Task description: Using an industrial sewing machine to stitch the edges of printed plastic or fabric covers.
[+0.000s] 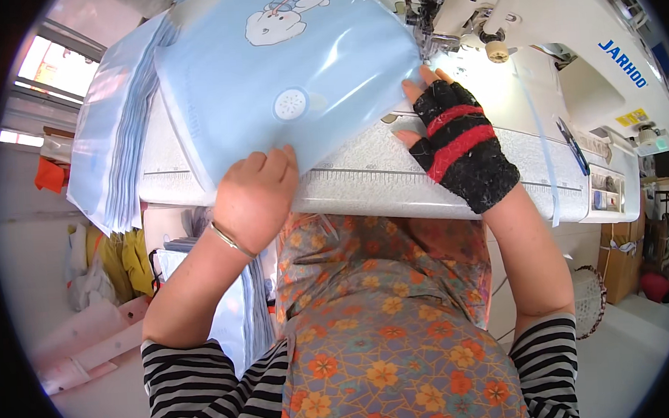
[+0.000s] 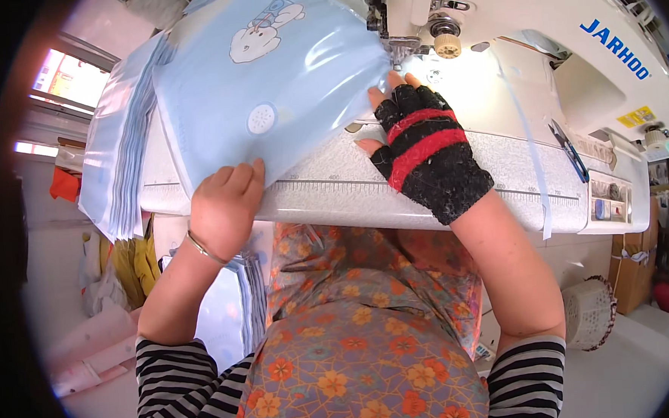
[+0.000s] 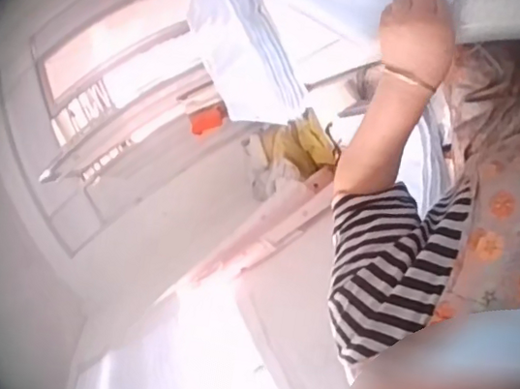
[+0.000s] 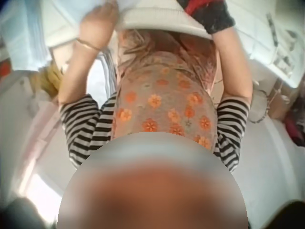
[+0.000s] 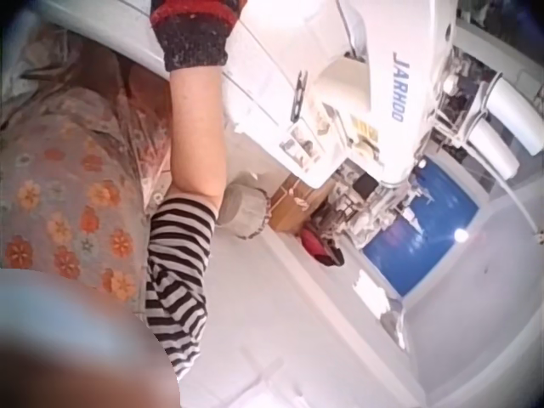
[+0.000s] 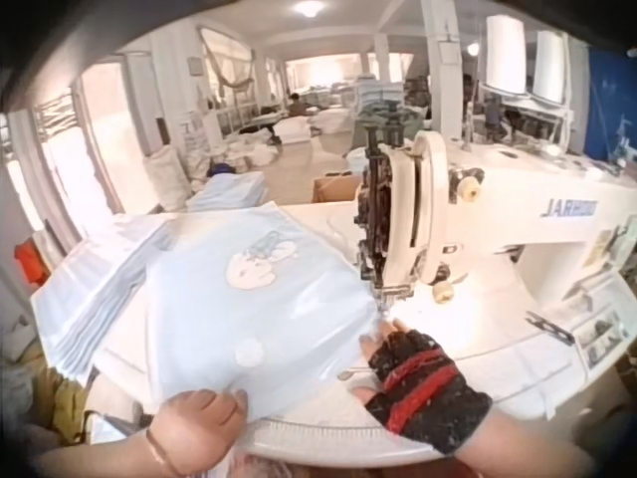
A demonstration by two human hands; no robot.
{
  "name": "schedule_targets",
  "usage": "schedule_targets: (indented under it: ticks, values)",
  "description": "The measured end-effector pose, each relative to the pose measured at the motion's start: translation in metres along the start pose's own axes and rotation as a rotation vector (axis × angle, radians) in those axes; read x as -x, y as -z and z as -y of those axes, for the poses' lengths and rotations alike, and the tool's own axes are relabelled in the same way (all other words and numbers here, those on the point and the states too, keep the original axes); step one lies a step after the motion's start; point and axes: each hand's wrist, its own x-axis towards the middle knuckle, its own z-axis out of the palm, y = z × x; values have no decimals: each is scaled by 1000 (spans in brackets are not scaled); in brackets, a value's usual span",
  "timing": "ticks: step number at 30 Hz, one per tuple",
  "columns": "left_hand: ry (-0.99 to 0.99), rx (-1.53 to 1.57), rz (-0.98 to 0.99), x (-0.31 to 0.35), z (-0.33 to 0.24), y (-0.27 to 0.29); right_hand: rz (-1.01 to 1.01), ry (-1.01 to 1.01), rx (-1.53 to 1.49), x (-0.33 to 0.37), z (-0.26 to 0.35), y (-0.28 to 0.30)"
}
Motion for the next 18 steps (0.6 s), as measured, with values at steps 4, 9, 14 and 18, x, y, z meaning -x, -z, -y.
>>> schedule_targets:
  ticks: [4, 9, 14, 18]
  values:
    - [-14, 78, 57, 1, -23, 13, -19, 14, -13, -1, -1, -1]
    - [-45, 280, 107, -6, -55, 31, -50, 25, -79, 0, -4, -2]
    - [-80, 442, 123, -22, -90, 36, -133, 94, -161, 8, -6, -1]
    - [-78, 530, 18, -37, -103, 29, -132, 122, -190, 32, 7, 14]
